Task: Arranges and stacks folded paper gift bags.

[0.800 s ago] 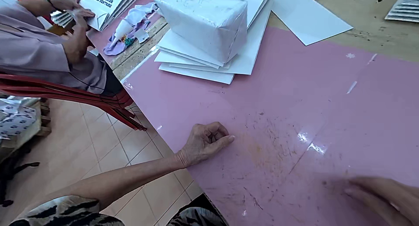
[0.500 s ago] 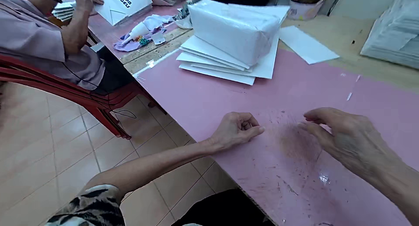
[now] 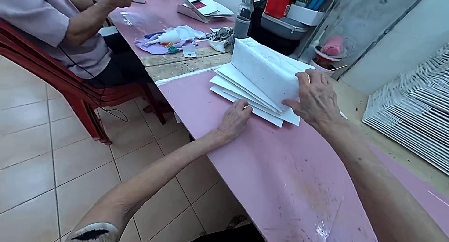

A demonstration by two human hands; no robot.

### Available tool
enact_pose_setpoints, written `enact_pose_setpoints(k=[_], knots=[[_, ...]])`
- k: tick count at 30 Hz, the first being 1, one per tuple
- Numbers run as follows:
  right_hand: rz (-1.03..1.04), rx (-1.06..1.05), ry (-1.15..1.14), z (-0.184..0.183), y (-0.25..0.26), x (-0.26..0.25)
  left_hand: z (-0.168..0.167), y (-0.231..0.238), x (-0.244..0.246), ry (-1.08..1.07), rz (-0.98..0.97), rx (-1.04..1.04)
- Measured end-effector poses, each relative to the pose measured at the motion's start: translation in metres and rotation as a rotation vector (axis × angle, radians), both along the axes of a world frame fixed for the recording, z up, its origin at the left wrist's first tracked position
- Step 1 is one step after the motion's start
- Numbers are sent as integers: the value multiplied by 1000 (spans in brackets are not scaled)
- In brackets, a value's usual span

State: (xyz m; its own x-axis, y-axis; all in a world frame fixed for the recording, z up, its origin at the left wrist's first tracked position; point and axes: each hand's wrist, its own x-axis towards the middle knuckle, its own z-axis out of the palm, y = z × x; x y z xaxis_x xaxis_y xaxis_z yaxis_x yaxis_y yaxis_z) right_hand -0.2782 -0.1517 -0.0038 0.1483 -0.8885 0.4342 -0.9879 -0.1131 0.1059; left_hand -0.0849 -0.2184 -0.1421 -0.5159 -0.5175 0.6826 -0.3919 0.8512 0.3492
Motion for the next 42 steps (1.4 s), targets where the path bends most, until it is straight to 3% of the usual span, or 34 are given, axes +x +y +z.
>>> enact_pose_setpoints(k=[10,22,28,36,42], knots=[[-266,331,-75,17,-60,-7,-2,-51,-9,-33,-28,-278],[-275,349,-51,16,-63,-4,-2,-64,-11,-73,-48,-528],[-241,343,-67,18,-67,-15,-3,-60,-18,-137,53,-526],[-368,323,56,15,-57,13,2,-54,-27,-259,123,-610],[-407,309,80,10,-64,19,3,-50,-26,-317,109,-457]])
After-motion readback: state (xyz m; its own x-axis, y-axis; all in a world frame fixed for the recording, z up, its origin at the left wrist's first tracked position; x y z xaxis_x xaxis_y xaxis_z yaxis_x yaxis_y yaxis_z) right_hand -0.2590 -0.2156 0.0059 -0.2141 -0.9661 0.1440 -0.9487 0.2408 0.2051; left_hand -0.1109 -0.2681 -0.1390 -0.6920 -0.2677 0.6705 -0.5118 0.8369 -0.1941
